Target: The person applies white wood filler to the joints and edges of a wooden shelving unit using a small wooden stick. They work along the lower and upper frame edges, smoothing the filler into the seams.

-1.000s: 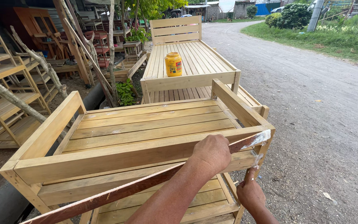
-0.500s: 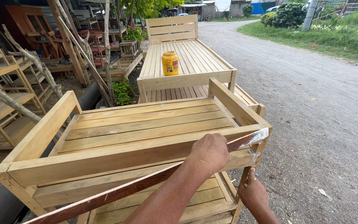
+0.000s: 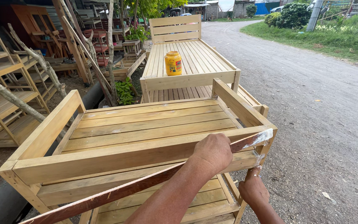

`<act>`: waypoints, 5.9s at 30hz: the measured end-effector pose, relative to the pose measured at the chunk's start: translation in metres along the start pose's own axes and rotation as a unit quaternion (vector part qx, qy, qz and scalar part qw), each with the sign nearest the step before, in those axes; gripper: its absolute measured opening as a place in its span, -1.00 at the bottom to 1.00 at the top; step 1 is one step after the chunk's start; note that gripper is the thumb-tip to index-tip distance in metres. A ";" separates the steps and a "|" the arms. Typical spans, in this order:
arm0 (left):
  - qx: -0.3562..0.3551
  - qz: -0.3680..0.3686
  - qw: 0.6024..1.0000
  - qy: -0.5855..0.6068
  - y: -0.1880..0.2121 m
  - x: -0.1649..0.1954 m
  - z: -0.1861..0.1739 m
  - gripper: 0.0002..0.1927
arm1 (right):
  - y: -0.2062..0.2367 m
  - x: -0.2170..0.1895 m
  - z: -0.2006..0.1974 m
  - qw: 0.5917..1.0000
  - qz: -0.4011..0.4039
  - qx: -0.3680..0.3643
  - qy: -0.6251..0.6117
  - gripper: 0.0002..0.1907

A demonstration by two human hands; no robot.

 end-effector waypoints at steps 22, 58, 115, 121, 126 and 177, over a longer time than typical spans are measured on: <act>-0.013 0.009 0.999 -0.036 0.004 -0.005 0.002 -0.75 | -0.013 0.017 0.012 0.870 -0.027 -0.004 -0.492 -0.59; -0.030 0.007 1.000 0.004 0.006 0.005 -0.004 -0.76 | -0.050 0.020 -0.122 0.900 0.007 -0.090 -0.426 -0.78; -0.015 -0.130 0.963 0.237 0.014 0.009 0.000 -0.66 | 0.008 -0.034 -0.218 0.833 -0.437 0.315 -0.124 -0.40; -0.013 -0.116 0.968 0.222 -0.003 0.025 0.003 -0.67 | 0.015 -0.029 -0.223 0.829 -0.434 0.335 -0.109 -0.37; -0.025 -0.124 0.969 0.214 -0.005 0.032 0.008 -0.67 | 0.015 -0.010 -0.221 0.831 -0.412 0.346 -0.142 -0.47; -0.075 -0.054 0.995 0.047 -0.020 0.040 0.028 -0.71 | -0.032 0.072 0.051 0.776 0.084 -0.059 -0.623 -0.21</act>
Point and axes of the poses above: each hand's wrist, its own y-axis away from the middle knuckle, its own z-axis out of the palm, x = y × z, the point moved 5 cm from there along -y, towards the middle knuckle, and after that the axes turned 4 degrees about -x, right-handed, at the moved point
